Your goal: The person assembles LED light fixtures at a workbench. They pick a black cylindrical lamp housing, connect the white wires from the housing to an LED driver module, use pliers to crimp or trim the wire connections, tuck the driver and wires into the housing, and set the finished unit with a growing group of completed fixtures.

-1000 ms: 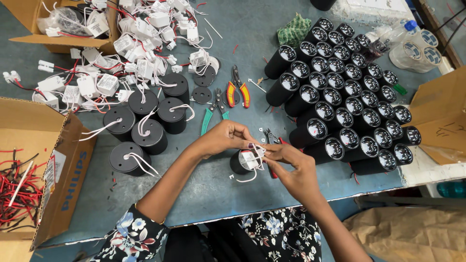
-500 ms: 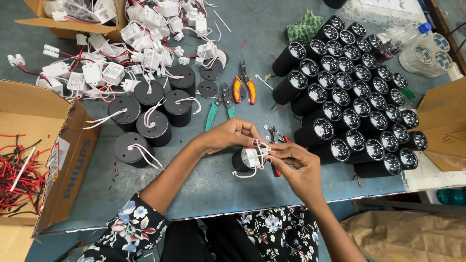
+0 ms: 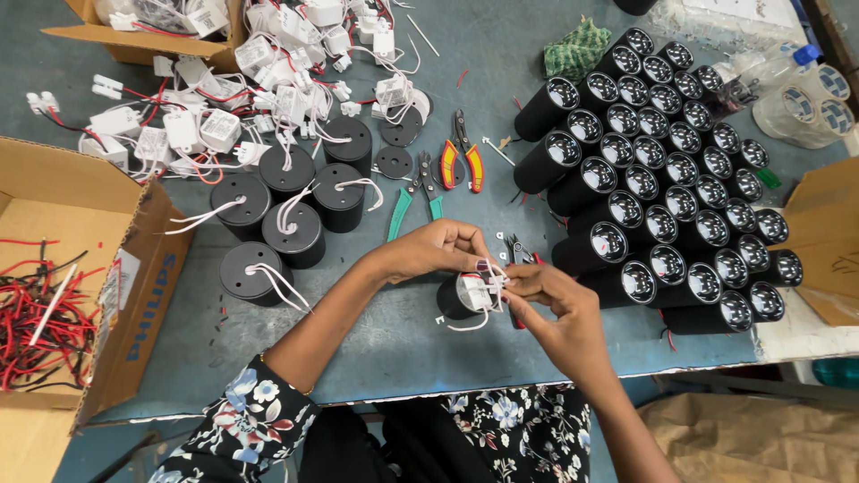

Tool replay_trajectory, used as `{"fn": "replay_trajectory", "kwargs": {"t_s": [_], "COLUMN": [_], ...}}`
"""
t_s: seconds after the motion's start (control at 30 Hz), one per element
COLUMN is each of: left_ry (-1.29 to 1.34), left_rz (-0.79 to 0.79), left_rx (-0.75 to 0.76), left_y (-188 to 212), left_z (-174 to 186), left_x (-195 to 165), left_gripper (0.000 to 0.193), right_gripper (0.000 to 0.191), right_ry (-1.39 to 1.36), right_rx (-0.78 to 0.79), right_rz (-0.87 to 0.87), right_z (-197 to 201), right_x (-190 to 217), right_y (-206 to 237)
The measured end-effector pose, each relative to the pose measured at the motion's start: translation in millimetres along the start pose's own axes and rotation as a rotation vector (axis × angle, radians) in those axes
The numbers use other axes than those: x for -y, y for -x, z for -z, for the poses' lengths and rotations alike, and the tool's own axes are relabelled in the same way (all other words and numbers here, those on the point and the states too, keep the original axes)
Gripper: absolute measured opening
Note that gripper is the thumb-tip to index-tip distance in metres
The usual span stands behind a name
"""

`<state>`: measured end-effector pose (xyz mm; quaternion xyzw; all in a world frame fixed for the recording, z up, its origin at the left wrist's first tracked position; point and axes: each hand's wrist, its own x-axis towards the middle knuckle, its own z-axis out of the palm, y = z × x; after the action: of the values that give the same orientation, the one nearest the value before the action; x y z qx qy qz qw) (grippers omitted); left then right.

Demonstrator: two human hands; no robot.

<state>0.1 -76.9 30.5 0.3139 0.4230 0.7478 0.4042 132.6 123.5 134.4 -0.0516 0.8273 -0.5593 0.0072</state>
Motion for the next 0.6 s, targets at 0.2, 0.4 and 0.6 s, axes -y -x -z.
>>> {"fn": "replay_trajectory", "kwargs": {"t_s": [0.2, 0.4, 0.6], "left_ry": [-0.018, 0.022, 0.034], "left_rz": [0.028, 0.053, 0.072], "left_rx": [0.021, 0.007, -0.004], "left_y": [-1.2, 4.2, 2.4], "left_z": [-2.1, -8.8, -11.7], "left_x": [-0.4, -6.4, -8.1], "left_gripper": [0.020, 0.016, 0.007], "right_gripper": [0.013, 0.012, 0.012], "right_ry": [0.251, 0.589, 0.609], "right_rx": [-0.050, -0.104, -0.088], "right_rz": [0.155, 0.313, 0.311], "right_z": [-7.1, -20.8, -21.6], "right_x": [4.7, 26.0, 31.7], "right_y": [10.3, 14.8, 13.8]}}
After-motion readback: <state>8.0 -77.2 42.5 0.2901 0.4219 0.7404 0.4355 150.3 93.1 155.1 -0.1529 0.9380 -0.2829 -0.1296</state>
